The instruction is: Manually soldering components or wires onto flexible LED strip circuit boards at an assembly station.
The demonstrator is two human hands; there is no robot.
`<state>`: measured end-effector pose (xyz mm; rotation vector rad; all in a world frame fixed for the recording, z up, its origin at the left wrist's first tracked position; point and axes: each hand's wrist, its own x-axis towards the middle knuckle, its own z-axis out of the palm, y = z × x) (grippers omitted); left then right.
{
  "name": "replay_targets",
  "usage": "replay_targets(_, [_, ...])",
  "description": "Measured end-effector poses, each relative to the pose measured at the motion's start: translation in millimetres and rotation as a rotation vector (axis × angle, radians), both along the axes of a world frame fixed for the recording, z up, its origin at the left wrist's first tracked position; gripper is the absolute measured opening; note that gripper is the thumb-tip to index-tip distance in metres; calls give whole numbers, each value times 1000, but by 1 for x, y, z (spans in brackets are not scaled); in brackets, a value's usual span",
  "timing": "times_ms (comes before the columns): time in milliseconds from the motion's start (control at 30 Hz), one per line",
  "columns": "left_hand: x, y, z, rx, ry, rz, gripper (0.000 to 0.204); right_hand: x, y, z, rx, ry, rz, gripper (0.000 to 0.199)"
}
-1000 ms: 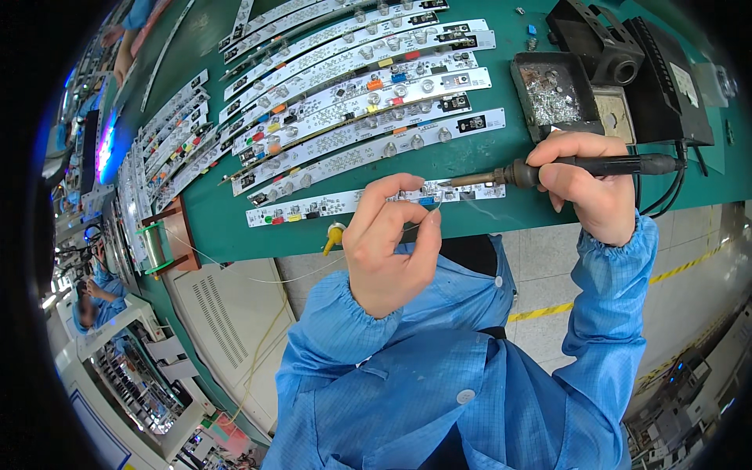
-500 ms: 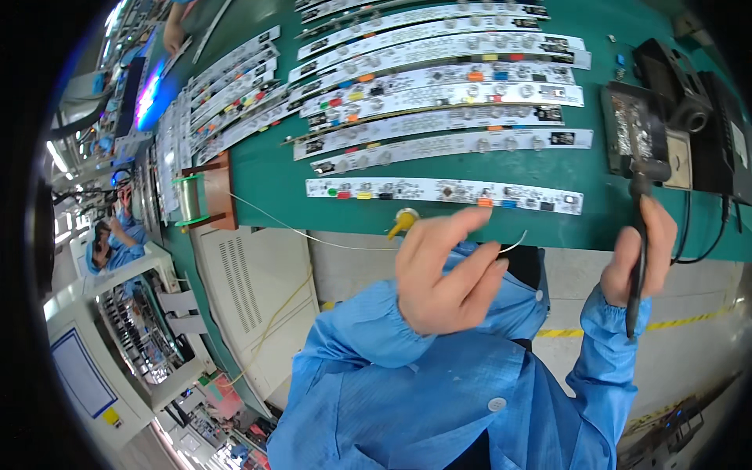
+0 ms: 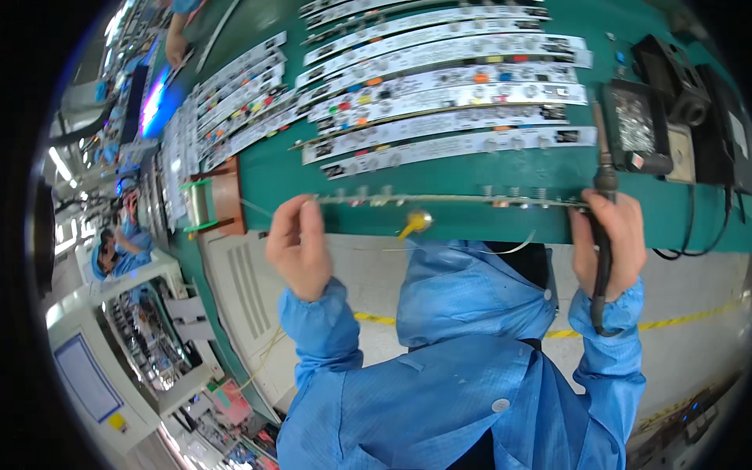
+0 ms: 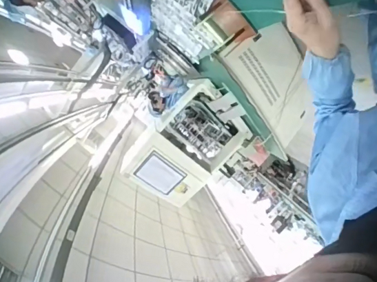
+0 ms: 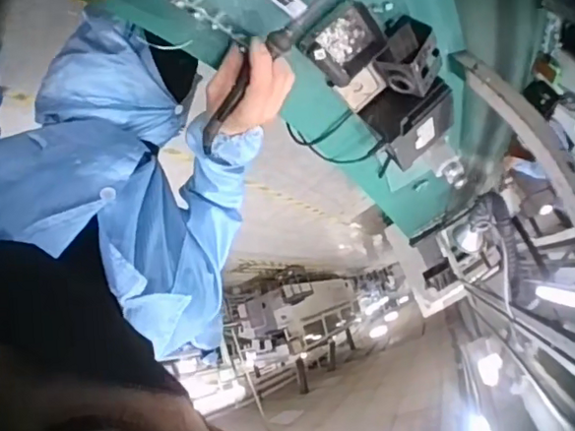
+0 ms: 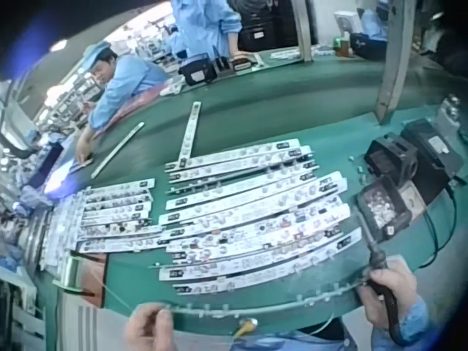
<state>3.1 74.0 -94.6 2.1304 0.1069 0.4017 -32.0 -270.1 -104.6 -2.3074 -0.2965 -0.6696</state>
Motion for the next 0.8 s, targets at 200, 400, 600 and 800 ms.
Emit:
replay_targets(200, [5, 21, 9, -652, 159, -223, 24, -10, -5, -7, -72, -169, -46, 66])
replay_targets(400, [21, 27, 4, -570, 145, -383, 22, -13, -7, -12, 168, -139, 7, 69])
replay_targets(600, [22, 34, 6, -493, 99, -450, 27, -13, -6, -15, 249, -64, 17, 64])
replay_targets(800, [27, 20, 25, -501, 123, -490, 31, -19, -15, -20, 333, -98, -24, 59])
